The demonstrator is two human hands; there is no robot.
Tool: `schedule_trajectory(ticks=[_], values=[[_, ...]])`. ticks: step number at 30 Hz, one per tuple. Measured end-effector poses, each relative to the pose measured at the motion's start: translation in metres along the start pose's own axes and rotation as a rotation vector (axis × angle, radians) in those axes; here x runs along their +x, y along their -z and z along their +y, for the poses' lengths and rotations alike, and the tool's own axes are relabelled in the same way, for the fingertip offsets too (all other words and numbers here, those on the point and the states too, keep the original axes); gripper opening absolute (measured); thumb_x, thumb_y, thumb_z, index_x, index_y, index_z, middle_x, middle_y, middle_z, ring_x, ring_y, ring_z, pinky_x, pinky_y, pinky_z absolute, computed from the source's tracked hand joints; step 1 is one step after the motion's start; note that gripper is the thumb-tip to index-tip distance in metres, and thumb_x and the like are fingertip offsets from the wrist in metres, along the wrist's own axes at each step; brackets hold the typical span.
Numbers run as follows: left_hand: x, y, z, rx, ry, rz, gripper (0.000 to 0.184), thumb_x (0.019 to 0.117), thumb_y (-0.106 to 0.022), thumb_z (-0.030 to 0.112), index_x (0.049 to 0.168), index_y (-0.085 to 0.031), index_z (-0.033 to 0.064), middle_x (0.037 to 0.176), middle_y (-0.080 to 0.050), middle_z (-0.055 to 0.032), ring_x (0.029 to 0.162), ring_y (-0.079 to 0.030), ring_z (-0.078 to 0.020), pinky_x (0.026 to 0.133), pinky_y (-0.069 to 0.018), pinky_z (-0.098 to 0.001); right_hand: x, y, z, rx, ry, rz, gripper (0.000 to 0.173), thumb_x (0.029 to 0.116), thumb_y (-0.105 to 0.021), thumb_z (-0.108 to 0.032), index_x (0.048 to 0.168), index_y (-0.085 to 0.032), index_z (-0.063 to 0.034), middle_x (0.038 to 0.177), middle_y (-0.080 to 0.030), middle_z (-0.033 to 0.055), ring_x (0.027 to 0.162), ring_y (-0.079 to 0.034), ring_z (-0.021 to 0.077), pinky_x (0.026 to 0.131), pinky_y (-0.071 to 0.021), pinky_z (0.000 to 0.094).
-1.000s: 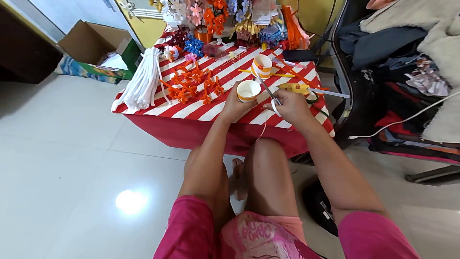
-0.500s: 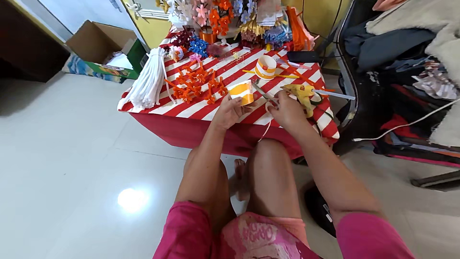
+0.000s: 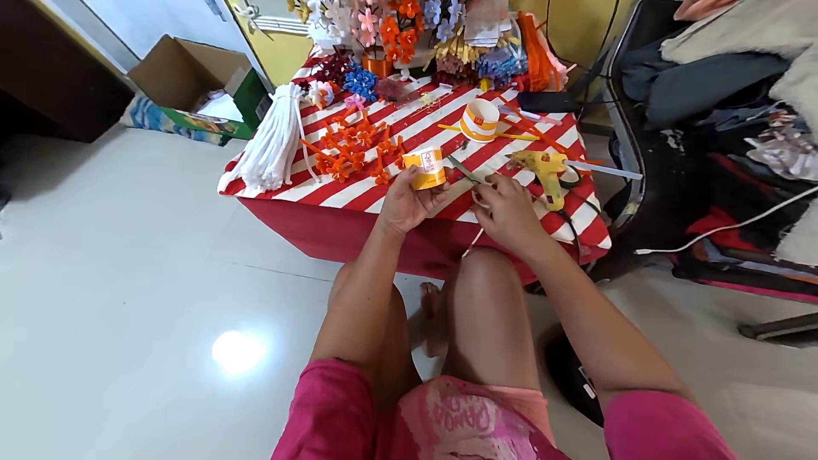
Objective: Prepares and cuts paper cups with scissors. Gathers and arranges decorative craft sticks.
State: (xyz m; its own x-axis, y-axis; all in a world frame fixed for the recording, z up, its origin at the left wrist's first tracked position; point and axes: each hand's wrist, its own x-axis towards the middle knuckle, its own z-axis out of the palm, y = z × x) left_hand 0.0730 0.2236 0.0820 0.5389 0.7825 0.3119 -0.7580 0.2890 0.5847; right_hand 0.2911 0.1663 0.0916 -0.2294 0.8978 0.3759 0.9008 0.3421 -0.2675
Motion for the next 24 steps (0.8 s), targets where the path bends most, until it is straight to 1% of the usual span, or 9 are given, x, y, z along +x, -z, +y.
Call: schedule_trajectory(ticks=[3,5,7,10,13,16,18,21,24], values=[[0.000,0.000,-0.003,0.058,-0.031,0.029,0.045,0.0901,-0.076,0.038,0.125,-0.059,0.0165,0.111,-0.070,-0.0095,0.079,-0.071,-0.0139,0.067,-0.0600,-0.0242,-0.007,-0.001,0.005,0.007,0.165,-0.021,0.027,0.0860,-0.062,-0.006,0.109,-0.076,-0.0059,0.130,-0.061,0.0247,0.129,-0.052,0.0455,0.104,-0.0406,0.0664],[0.001,-0.002,-0.005,0.115,-0.059,0.030,0.041,0.0909,-0.073,0.035,0.124,-0.059,0.0172,0.116,-0.070,-0.0097,0.081,-0.072,-0.0142,0.067,-0.0597,-0.0249,-0.012,-0.001,0.007,0.019,0.200,-0.093,0.024,0.0836,-0.064,-0.001,0.103,-0.076,-0.0071,0.135,-0.059,0.0231,0.135,-0.049,0.0440,0.109,-0.0380,0.0649],[0.001,-0.002,-0.007,0.171,-0.078,0.041,0.039,0.0906,-0.070,0.037,0.124,-0.060,0.0185,0.117,-0.070,-0.0068,0.086,-0.071,-0.0135,0.071,-0.0597,-0.0265,-0.015,-0.002,0.011,0.028,0.190,-0.115,0.018,0.0834,-0.065,-0.001,0.098,-0.074,-0.0052,0.140,-0.056,0.0241,0.137,-0.047,0.0445,0.111,-0.0384,0.0636],[0.002,-0.002,-0.010,0.189,-0.073,0.107,0.032,0.0889,-0.066,0.038,0.115,-0.065,0.0206,0.109,-0.071,-0.0021,0.089,-0.071,-0.0129,0.076,-0.0600,-0.0304,-0.016,-0.001,0.020,0.050,0.200,-0.071,0.007,0.0861,-0.066,-0.006,0.089,-0.071,-0.0031,0.141,-0.055,0.0247,0.139,-0.046,0.0433,0.111,-0.0398,0.0606],[0.003,-0.002,-0.011,0.173,-0.056,0.108,0.032,0.0895,-0.066,0.037,0.116,-0.064,0.0192,0.107,-0.070,-0.0026,0.087,-0.070,-0.0127,0.074,-0.0599,-0.0291,-0.017,-0.002,0.027,0.069,0.207,-0.045,0.011,0.0902,-0.063,-0.010,0.087,-0.071,-0.0032,0.139,-0.057,0.0239,0.137,-0.047,0.0426,0.111,-0.0408,0.0598],[0.003,-0.004,-0.011,0.179,-0.067,0.100,0.031,0.0911,-0.066,0.033,0.118,-0.063,0.0181,0.109,-0.071,-0.0038,0.087,-0.071,-0.0132,0.074,-0.0603,-0.0288,-0.017,-0.004,0.028,0.214,0.152,0.031,0.013,0.0890,-0.062,-0.010,0.086,-0.067,0.0006,0.131,-0.059,0.0247,0.128,-0.054,0.0418,0.105,-0.0450,0.0579],[0.003,-0.002,-0.010,0.156,-0.099,0.051,0.036,0.0911,-0.067,0.038,0.121,-0.061,0.0192,0.114,-0.071,-0.0061,0.090,-0.071,-0.0154,0.075,-0.0597,-0.0296,-0.016,-0.002,0.026,0.360,0.035,0.099,0.013,0.0899,-0.062,-0.006,0.091,-0.067,0.0059,0.128,-0.061,0.0264,0.124,-0.058,0.0396,0.102,-0.0493,0.0534],[0.002,0.002,-0.005,0.069,-0.150,-0.027,0.046,0.0870,-0.072,0.047,0.122,-0.066,0.0187,0.119,-0.071,-0.0077,0.093,-0.072,-0.0172,0.077,-0.0595,-0.0298,-0.013,-0.004,0.026,0.522,-0.113,0.253,0.011,0.0925,-0.059,-0.004,0.097,-0.063,0.0054,0.112,-0.065,0.0204,0.103,-0.063,0.0267,0.087,-0.0546,0.0414],[0.001,0.004,-0.001,0.063,-0.189,-0.041,0.048,0.0875,-0.071,0.050,0.125,-0.065,0.0195,0.122,-0.069,-0.0068,0.094,-0.071,-0.0163,0.077,-0.0593,-0.0289,-0.012,-0.001,0.021,0.637,-0.227,0.306,0.010,0.0973,-0.053,-0.007,0.099,-0.057,0.0016,0.090,-0.058,0.0089,0.076,-0.055,0.0114,0.068,-0.0484,0.0281]])
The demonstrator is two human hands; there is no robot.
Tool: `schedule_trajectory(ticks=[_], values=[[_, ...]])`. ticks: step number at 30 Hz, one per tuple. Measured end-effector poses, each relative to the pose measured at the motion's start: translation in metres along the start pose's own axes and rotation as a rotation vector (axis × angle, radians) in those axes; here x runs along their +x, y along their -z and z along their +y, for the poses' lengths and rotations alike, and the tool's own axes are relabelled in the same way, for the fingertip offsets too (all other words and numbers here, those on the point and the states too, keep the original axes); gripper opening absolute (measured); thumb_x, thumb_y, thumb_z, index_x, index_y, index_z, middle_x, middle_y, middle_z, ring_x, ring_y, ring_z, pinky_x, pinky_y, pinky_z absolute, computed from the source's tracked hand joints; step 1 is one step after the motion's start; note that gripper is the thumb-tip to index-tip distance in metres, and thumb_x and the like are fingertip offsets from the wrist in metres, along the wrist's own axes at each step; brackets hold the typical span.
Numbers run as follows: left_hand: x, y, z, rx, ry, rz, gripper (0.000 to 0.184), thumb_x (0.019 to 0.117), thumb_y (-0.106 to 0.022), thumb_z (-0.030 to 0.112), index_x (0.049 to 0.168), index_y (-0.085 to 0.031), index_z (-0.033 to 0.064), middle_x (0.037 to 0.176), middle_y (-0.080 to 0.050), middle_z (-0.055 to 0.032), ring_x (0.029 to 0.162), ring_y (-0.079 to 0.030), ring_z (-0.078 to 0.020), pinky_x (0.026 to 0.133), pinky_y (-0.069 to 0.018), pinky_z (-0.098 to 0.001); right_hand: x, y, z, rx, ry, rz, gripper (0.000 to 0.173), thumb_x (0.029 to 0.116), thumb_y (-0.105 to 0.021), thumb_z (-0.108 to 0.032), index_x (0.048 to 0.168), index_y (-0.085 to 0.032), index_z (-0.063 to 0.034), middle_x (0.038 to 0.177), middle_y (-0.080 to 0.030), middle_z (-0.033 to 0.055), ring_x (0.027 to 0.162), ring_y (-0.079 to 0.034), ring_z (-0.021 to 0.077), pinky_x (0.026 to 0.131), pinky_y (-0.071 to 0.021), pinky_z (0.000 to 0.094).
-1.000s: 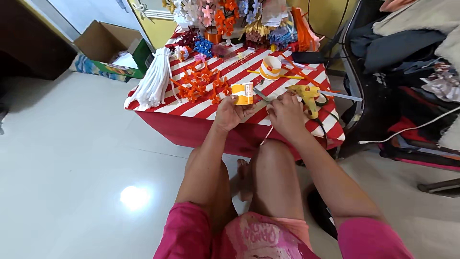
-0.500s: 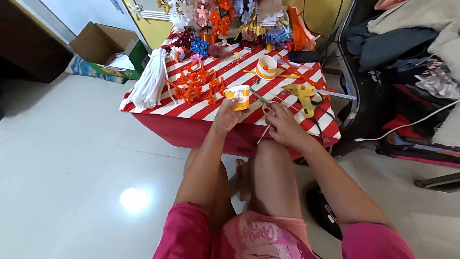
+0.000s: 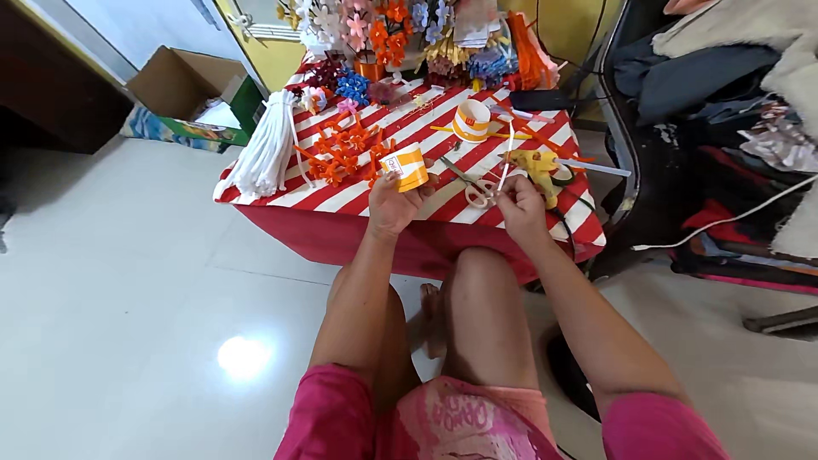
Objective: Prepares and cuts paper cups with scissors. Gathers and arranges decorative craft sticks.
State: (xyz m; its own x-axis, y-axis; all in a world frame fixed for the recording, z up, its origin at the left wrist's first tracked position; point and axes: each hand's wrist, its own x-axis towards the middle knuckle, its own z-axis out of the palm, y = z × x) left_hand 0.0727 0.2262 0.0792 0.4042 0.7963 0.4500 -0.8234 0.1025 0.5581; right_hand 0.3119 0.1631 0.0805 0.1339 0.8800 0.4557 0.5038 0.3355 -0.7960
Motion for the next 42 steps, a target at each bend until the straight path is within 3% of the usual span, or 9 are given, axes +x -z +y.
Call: schedule_trajectory(ticks=[2,10,14,17,20,25,33,37,42], values=[[0.000,0.000,0.000,0.005,-0.003,0.015,0.046,0.0875,-0.071,0.048,0.123,-0.066,0.0189,0.122,-0.070,-0.0070,0.093,-0.071,-0.0164,0.078,-0.0595,-0.0290,-0.001,-0.002,0.001,0.113,-0.005,0.028,0.006,0.1003,-0.050,-0.007,0.101,-0.052,-0.0013,0.084,-0.055,0.0020,0.068,-0.053,0.0034,0.064,-0.0477,0.0209],[0.000,-0.005,-0.005,0.087,0.005,0.146,0.033,0.0970,-0.059,0.042,0.123,-0.062,0.0221,0.121,-0.070,-0.0056,0.088,-0.071,-0.0136,0.074,-0.0589,-0.0265,-0.002,0.005,-0.015,0.205,0.264,0.300,0.008,0.1021,-0.046,-0.004,0.108,-0.049,-0.0086,0.092,-0.063,-0.0072,0.078,-0.061,-0.0018,0.071,-0.0538,0.0184],[0.002,-0.006,-0.009,0.105,0.007,0.236,0.028,0.0981,-0.052,0.035,0.118,-0.063,0.0183,0.117,-0.071,-0.0064,0.087,-0.072,-0.0148,0.077,-0.0598,-0.0291,0.018,0.006,-0.024,-0.116,0.426,0.381,0.012,0.1012,-0.051,-0.005,0.104,-0.055,0.0056,0.085,-0.060,0.0077,0.072,-0.061,0.0065,0.067,-0.0544,0.0226],[0.001,-0.007,-0.012,0.139,0.020,0.227,0.032,0.0978,-0.054,0.039,0.122,-0.062,0.0186,0.122,-0.070,-0.0061,0.091,-0.072,-0.0148,0.077,-0.0593,-0.0286,0.038,0.001,-0.032,-0.548,0.268,0.202,0.022,0.1011,-0.054,-0.009,0.105,-0.066,0.0096,0.100,-0.067,0.0260,0.084,-0.069,0.0376,0.072,-0.0575,0.0514],[0.003,-0.006,-0.012,0.139,0.025,0.216,0.032,0.0974,-0.055,0.037,0.124,-0.059,0.0197,0.123,-0.069,-0.0065,0.091,-0.071,-0.0154,0.076,-0.0595,-0.0288,0.043,-0.009,-0.043,-0.681,0.127,0.004,0.021,0.0994,-0.058,-0.006,0.109,-0.069,0.0086,0.111,-0.064,0.0298,0.097,-0.067,0.0478,0.078,-0.0560,0.0611],[0.002,-0.009,-0.010,0.204,0.061,0.249,0.033,0.0992,-0.051,0.032,0.130,-0.052,0.0195,0.126,-0.067,-0.0082,0.090,-0.072,-0.0159,0.073,-0.0597,-0.0278,0.031,-0.021,-0.045,-0.724,-0.043,-0.353,0.017,0.0980,-0.065,-0.009,0.105,-0.069,0.0061,0.104,-0.067,0.0271,0.106,-0.065,0.0456,0.092,-0.0524,0.0610],[0.002,-0.009,-0.017,0.686,-0.075,0.258,0.067,0.0851,-0.075,0.005,0.143,-0.043,0.0093,0.126,-0.064,-0.0089,0.110,-0.067,-0.0171,0.094,-0.0577,-0.0365,0.045,-0.015,-0.051,-0.813,-0.243,-0.459,0.028,0.0978,-0.068,-0.016,0.120,-0.065,0.0018,0.105,-0.068,0.0271,0.102,-0.067,0.0470,0.085,-0.0517,0.0663],[0.009,-0.012,-0.025,1.087,-0.286,0.330,0.072,0.0723,-0.086,0.007,0.133,-0.049,-0.0068,0.120,-0.065,-0.0178,0.110,-0.066,-0.0167,0.097,-0.0559,-0.0333,0.042,-0.010,-0.053,-0.765,-0.223,-0.428,0.028,0.0981,-0.067,-0.016,0.119,-0.061,0.0017,0.097,-0.068,0.0267,0.094,-0.068,0.0482,0.078,-0.0519,0.0674],[0.011,-0.010,-0.034,1.252,-0.407,0.318,0.068,0.0709,-0.088,0.005,0.127,-0.051,-0.0054,0.116,-0.066,-0.0191,0.106,-0.068,-0.0192,0.095,-0.0564,-0.0342,0.031,0.004,-0.049,-0.505,-0.133,-0.305,0.026,0.1008,-0.064,-0.012,0.120,-0.057,0.0043,0.098,-0.064,0.0255,0.083,-0.066,0.0414,0.072,-0.0548,0.0599]])
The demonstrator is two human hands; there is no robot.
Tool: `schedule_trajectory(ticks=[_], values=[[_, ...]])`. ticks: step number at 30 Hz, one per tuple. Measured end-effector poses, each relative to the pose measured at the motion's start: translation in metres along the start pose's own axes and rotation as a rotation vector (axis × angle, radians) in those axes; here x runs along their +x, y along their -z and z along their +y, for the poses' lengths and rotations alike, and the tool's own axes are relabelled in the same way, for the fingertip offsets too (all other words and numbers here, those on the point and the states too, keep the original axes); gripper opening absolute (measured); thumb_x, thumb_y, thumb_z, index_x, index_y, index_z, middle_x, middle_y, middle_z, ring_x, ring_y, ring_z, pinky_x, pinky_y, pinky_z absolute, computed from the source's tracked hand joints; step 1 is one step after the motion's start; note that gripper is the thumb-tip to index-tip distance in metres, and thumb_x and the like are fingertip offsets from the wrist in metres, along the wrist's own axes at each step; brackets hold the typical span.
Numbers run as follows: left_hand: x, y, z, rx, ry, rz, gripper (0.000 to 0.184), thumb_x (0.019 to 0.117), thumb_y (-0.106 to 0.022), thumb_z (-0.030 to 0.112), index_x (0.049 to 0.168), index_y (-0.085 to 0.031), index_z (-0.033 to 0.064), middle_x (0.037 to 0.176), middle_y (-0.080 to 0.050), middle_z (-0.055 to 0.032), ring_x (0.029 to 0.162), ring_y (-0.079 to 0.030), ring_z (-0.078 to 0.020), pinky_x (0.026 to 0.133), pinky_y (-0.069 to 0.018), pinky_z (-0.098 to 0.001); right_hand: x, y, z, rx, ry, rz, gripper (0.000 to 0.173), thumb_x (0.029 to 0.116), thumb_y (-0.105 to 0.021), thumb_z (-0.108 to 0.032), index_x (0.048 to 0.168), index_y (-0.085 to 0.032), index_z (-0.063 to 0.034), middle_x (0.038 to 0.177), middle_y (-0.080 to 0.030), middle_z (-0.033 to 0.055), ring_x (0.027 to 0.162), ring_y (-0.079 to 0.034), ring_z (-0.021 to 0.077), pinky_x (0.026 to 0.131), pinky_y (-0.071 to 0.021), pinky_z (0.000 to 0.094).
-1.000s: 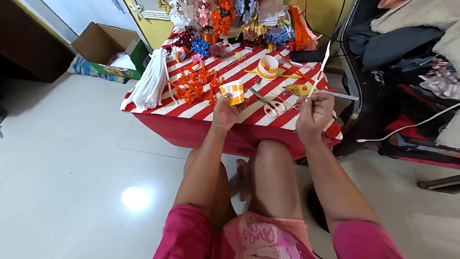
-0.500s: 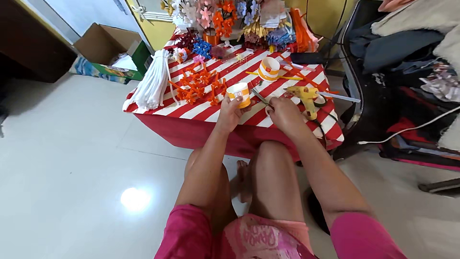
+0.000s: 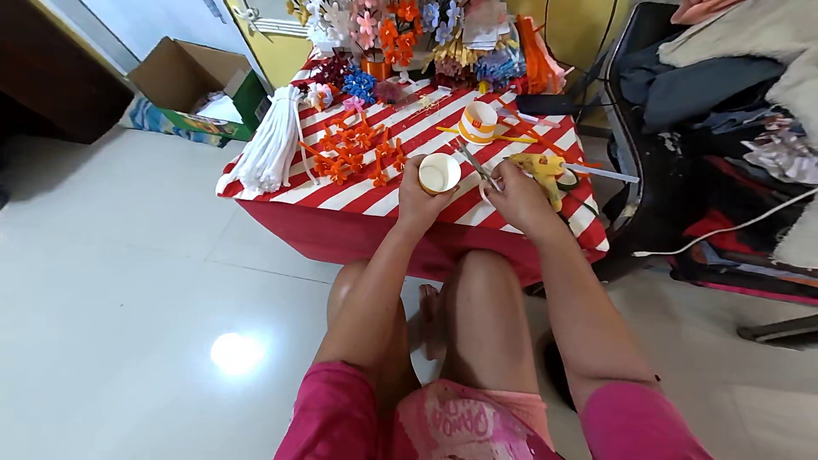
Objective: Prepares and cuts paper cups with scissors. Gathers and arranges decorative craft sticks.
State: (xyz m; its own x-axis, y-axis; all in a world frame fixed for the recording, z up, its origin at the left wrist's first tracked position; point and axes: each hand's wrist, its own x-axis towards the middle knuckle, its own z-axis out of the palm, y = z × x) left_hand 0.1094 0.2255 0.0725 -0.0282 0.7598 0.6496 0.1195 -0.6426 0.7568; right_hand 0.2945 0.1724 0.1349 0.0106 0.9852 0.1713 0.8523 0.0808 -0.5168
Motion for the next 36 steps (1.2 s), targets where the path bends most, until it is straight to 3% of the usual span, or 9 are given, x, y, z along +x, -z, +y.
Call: schedule_trajectory(ticks=[5,7,11,19,23,26,30,33,36], values=[[0.002,-0.004,-0.003,0.050,0.068,0.048,0.070,0.0712,-0.089,0.010,0.128,-0.051,-0.0073,0.115,-0.067,-0.0202,0.105,-0.068,-0.0202,0.095,-0.0559,-0.0348,0.003,-0.015,0.005,0.538,0.026,0.224,0.031,0.0975,-0.067,-0.008,0.125,-0.053,-0.0003,0.096,-0.066,0.0118,0.071,-0.064,0.0146,0.066,-0.0559,0.0322],[0.002,-0.004,-0.005,0.061,0.095,0.081,0.076,0.0713,-0.089,0.011,0.134,-0.049,-0.0069,0.120,-0.065,-0.0216,0.109,-0.067,-0.0218,0.097,-0.0549,-0.0364,0.002,-0.023,-0.001,0.797,0.063,0.274,0.035,0.0973,-0.062,-0.005,0.131,-0.050,-0.0045,0.098,-0.065,0.0055,0.075,-0.065,0.0075,0.069,-0.0581,0.0269],[0.002,-0.004,-0.005,0.000,0.126,0.063,0.086,0.0766,-0.084,0.007,0.148,-0.037,-0.0008,0.135,-0.058,-0.0215,0.119,-0.063,-0.0243,0.100,-0.0542,-0.0416,0.000,-0.049,-0.007,0.947,0.081,0.270,0.037,0.0933,-0.061,-0.002,0.131,-0.058,0.0007,0.093,-0.064,0.0036,0.076,-0.063,0.0078,0.071,-0.0573,0.0286],[0.002,-0.010,-0.009,0.027,-0.035,0.072,0.071,0.0729,-0.086,0.009,0.132,-0.050,-0.0054,0.122,-0.064,-0.0181,0.111,-0.066,-0.0180,0.097,-0.0552,-0.0351,-0.022,-0.062,0.006,1.004,0.129,0.288,0.030,0.0901,-0.065,-0.001,0.119,-0.063,0.0059,0.086,-0.066,-0.0026,0.073,-0.066,0.0037,0.069,-0.0589,0.0213],[0.006,-0.001,-0.003,-0.023,0.010,0.067,0.072,0.0715,-0.088,0.008,0.131,-0.048,-0.0022,0.130,-0.063,-0.0164,0.116,-0.065,-0.0168,0.099,-0.0549,-0.0358,-0.026,-0.067,-0.007,1.079,0.146,0.275,0.029,0.0884,-0.065,0.004,0.117,-0.064,0.0064,0.091,-0.069,-0.0011,0.078,-0.068,0.0045,0.074,-0.0606,0.0226],[0.003,0.002,0.003,-0.010,0.116,0.103,0.077,0.0682,-0.089,0.014,0.130,-0.046,-0.0019,0.115,-0.066,-0.0129,0.103,-0.067,-0.0134,0.090,-0.0573,-0.0330,-0.029,-0.076,-0.016,1.018,0.201,0.321,0.036,0.0861,-0.067,0.001,0.120,-0.060,0.0079,0.095,-0.066,-0.0009,0.082,-0.064,0.0011,0.076,-0.0561,0.0186],[-0.003,0.006,-0.006,-0.525,0.376,-0.050,0.076,0.0806,-0.079,0.020,0.140,-0.033,0.0059,0.116,-0.066,-0.0082,0.102,-0.070,-0.0174,0.088,-0.0602,-0.0381,-0.029,-0.078,-0.022,1.119,0.187,0.336,0.033,0.0875,-0.067,-0.001,0.119,-0.059,0.0030,0.092,-0.066,-0.0041,0.079,-0.064,0.0017,0.074,-0.0576,0.0210],[-0.002,0.006,-0.009,-0.894,0.500,-0.186,0.058,0.0888,-0.073,0.029,0.132,-0.042,0.0063,0.110,-0.071,-0.0119,0.094,-0.073,-0.0239,0.087,-0.0612,-0.0421,-0.027,-0.074,-0.016,1.225,0.185,0.308,0.033,0.0899,-0.067,0.001,0.122,-0.061,0.0019,0.095,-0.069,-0.0024,0.084,-0.068,0.0065,0.079,-0.0605,0.0266],[0.001,0.008,-0.004,-0.990,0.590,-0.269,0.055,0.0860,-0.078,0.030,0.127,-0.051,0.0051,0.112,-0.071,-0.0132,0.091,-0.074,-0.0235,0.086,-0.0620,-0.0403,-0.028,-0.069,-0.010,1.319,0.156,0.252,0.034,0.0901,-0.066,0.002,0.124,-0.063,0.0016,0.098,-0.072,0.0015,0.086,-0.071,0.0111,0.081,-0.0620,0.0295]])
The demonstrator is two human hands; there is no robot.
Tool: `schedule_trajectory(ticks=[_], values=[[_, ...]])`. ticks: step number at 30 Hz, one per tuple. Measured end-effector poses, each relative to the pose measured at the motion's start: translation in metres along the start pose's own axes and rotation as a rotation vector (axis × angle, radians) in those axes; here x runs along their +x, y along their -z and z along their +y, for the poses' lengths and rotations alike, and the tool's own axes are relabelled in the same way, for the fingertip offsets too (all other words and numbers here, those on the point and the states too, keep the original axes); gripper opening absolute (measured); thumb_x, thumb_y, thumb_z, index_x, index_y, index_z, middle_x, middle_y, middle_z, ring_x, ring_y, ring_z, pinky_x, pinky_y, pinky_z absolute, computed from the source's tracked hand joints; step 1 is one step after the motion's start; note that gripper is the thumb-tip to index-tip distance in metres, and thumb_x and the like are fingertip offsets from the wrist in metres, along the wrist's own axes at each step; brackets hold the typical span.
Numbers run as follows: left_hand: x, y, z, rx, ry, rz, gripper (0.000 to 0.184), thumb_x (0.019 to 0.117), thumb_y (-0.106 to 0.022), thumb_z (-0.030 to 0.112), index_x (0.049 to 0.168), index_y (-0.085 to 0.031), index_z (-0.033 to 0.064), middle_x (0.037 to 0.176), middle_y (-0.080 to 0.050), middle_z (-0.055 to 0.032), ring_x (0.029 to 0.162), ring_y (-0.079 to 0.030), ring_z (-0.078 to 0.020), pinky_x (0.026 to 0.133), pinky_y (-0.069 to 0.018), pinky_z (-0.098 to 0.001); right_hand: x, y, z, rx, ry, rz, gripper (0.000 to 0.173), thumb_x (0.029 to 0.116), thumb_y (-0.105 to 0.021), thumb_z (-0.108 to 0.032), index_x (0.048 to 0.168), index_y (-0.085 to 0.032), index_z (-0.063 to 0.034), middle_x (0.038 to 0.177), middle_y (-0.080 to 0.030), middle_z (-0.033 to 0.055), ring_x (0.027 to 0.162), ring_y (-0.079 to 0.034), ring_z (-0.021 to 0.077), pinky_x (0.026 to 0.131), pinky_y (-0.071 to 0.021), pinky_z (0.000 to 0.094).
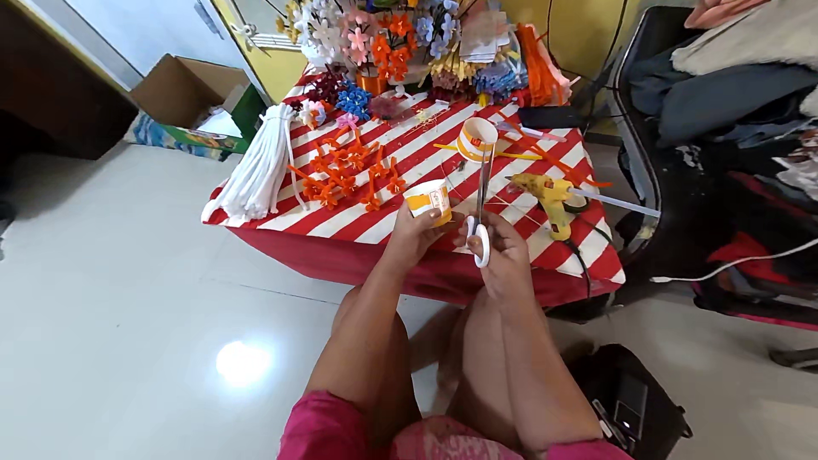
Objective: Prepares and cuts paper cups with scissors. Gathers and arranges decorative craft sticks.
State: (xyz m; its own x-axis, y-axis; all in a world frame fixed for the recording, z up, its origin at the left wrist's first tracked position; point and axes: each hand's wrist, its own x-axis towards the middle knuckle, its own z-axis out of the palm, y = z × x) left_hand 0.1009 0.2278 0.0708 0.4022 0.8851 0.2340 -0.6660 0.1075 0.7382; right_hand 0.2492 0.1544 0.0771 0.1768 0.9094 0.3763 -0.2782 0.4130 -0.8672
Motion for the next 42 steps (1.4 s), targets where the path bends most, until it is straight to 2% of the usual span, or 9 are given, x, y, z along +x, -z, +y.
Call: schedule_trajectory(ticks=[6,9,12,14,16,20,29,37,42], values=[[0.004,-0.002,0.001,0.024,-0.040,0.026,0.066,0.0780,-0.086,0.021,0.130,-0.049,0.0055,0.115,-0.070,-0.0133,0.097,-0.073,-0.0259,0.089,-0.0616,-0.0444,0.000,0.013,-0.002,0.014,-0.047,-0.114,0.037,0.0885,-0.072,0.001,0.124,-0.062,0.0021,0.100,-0.073,0.0010,0.087,-0.072,0.0118,0.082,-0.0629,0.0318],[0.006,-0.004,-0.006,0.426,-0.314,0.185,0.076,0.0756,-0.084,0.012,0.136,-0.038,0.0056,0.122,-0.066,-0.0097,0.106,-0.070,-0.0201,0.091,-0.0608,-0.0399,0.000,0.013,-0.002,-0.009,-0.036,-0.099,0.042,0.0881,-0.072,0.000,0.128,-0.058,0.0032,0.104,-0.073,0.0023,0.090,-0.072,0.0127,0.084,-0.0629,0.0332],[0.011,-0.007,-0.014,0.990,-0.733,0.362,0.086,0.0707,-0.089,0.015,0.139,-0.040,-0.0024,0.122,-0.063,-0.0136,0.110,-0.065,-0.0123,0.097,-0.0547,-0.0308,0.000,0.016,-0.003,-0.352,0.011,-0.095,0.048,0.0849,-0.073,-0.014,0.124,-0.055,0.0073,0.100,-0.063,0.0011,0.085,-0.062,0.0006,0.076,-0.0550,0.0181],[0.014,-0.004,-0.020,1.131,-0.924,0.364,0.082,0.0749,-0.088,0.018,0.139,-0.040,0.0023,0.119,-0.067,-0.0112,0.112,-0.066,-0.0111,0.101,-0.0533,-0.0303,-0.001,0.016,-0.007,-0.583,0.005,-0.090,0.053,0.0831,-0.077,-0.026,0.121,-0.058,0.0060,0.101,-0.063,0.0062,0.085,-0.061,0.0010,0.076,-0.0532,0.0169],[0.016,-0.002,-0.025,1.144,-1.008,0.344,0.072,0.0797,-0.085,0.019,0.137,-0.041,0.0091,0.121,-0.064,-0.0076,0.115,-0.063,-0.0108,0.104,-0.0511,-0.0305,-0.003,0.012,-0.010,-0.709,-0.012,-0.077,0.053,0.0820,-0.077,-0.031,0.119,-0.061,0.0037,0.101,-0.065,0.0081,0.085,-0.062,0.0043,0.076,-0.0535,0.0192],[0.020,0.000,-0.029,1.150,-1.078,0.320,0.061,0.0850,-0.081,0.018,0.132,-0.043,0.0128,0.123,-0.060,-0.0075,0.120,-0.059,-0.0151,0.106,-0.0482,-0.0340,-0.005,0.006,-0.007,-0.802,-0.007,-0.028,0.048,0.0832,-0.076,-0.033,0.114,-0.065,0.0017,0.093,-0.065,0.0068,0.078,-0.059,0.0072,0.069,-0.0517,0.0221],[0.023,0.001,-0.028,1.228,-1.129,0.278,0.046,0.0893,-0.076,0.015,0.125,-0.047,0.0084,0.118,-0.058,-0.0117,0.116,-0.059,-0.0178,0.103,-0.0483,-0.0315,-0.009,0.006,-0.008,-0.764,0.040,-0.029,0.039,0.0853,-0.076,-0.032,0.108,-0.068,-0.0010,0.084,-0.065,0.0025,0.070,-0.058,0.0021,0.062,-0.0497,0.0173],[0.024,0.001,-0.030,1.225,-1.126,0.294,0.046,0.0889,-0.076,0.014,0.124,-0.047,0.0063,0.117,-0.059,-0.0125,0.115,-0.059,-0.0179,0.103,-0.0480,-0.0317,-0.010,0.003,-0.009,-0.795,0.054,-0.003,0.037,0.0861,-0.076,-0.034,0.104,-0.070,-0.0029,0.079,-0.063,-0.0002,0.064,-0.052,0.0005,0.059,-0.0454,0.0167],[0.024,0.004,-0.031,1.190,-1.080,0.299,0.053,0.0871,-0.079,0.016,0.127,-0.045,0.0065,0.119,-0.060,-0.0119,0.118,-0.059,-0.0170,0.105,-0.0480,-0.0329,-0.011,0.002,-0.012,-0.847,0.048,-0.016,0.035,0.0874,-0.075,-0.033,0.106,-0.072,-0.0040,0.078,-0.066,0.0002,0.064,-0.055,0.0020,0.060,-0.0478,0.0186]])
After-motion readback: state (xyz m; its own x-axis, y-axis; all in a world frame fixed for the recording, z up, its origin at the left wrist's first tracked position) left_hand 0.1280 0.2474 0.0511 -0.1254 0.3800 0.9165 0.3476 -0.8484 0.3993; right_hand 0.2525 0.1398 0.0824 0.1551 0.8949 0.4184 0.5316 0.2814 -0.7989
